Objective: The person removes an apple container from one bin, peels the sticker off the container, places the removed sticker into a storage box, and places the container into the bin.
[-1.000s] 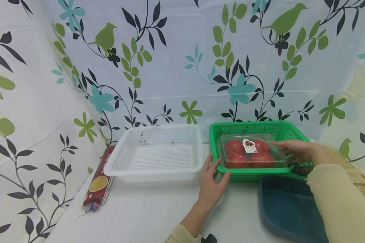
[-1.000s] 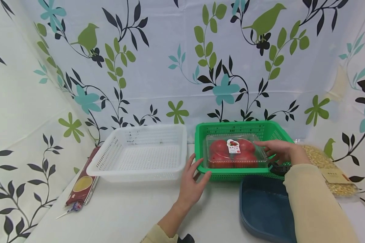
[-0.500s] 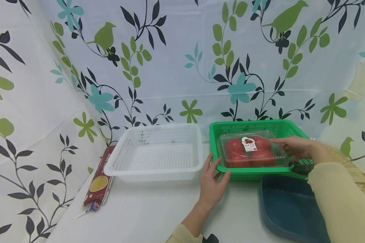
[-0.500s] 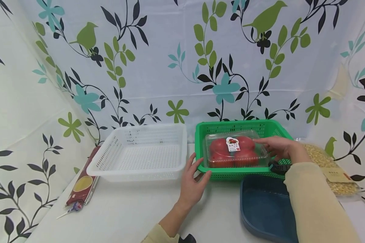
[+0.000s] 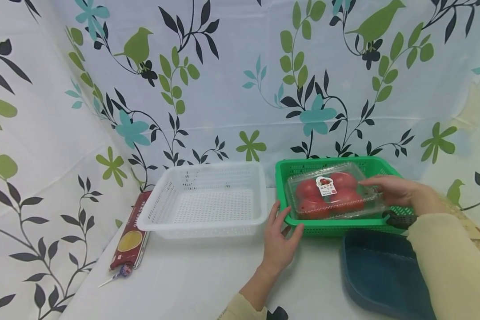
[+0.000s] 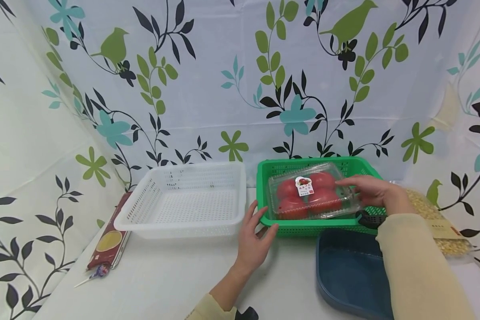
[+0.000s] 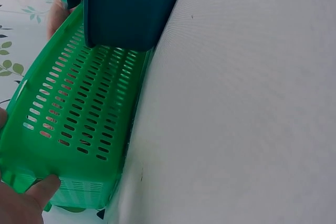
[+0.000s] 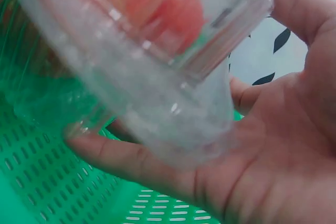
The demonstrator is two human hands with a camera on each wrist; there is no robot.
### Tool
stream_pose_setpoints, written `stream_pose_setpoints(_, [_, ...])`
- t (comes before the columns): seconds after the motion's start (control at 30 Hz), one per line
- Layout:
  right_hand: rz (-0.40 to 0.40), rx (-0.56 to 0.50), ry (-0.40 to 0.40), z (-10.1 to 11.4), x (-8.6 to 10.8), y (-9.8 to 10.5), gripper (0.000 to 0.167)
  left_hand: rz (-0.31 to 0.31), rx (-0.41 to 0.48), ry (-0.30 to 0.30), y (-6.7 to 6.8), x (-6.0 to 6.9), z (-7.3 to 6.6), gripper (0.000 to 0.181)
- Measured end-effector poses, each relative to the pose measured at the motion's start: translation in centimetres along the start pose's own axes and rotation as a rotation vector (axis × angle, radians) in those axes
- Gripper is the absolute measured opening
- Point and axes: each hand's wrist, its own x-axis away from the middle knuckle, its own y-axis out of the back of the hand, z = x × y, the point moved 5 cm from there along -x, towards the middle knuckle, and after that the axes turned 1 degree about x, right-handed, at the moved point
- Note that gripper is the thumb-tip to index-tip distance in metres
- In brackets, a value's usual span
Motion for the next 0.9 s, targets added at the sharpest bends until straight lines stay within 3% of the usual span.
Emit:
stream_pose_setpoints(0.17, [-0.037, 0.013, 0.035, 0.0, 0.1, 0.3, 0.052, -0.001, 0.001, 0.0, -0.1, 0.1, 0.0, 0.052])
stream_pose_setpoints(0.57, [-0.093, 0.064, 0.108, 1.2, 1.4, 1.1, 0.051, -0.002, 0.006, -0.013, -0.2, 0.3, 0.0, 0.052])
stream_pose_setpoints(0.8, [-0.107, 0.081, 0.112, 2.2, 2.4, 0.9, 0.075, -0.001, 0.004, 0.007, -0.1, 0.2, 0.2, 0.055])
stream_pose_setpoints(0.9, [-0.106, 0.061, 0.105, 2.7, 2.8, 0.6, 0.077, 0.005, -0.004, -0.001, -0.1, 0.1, 0.1, 0.058])
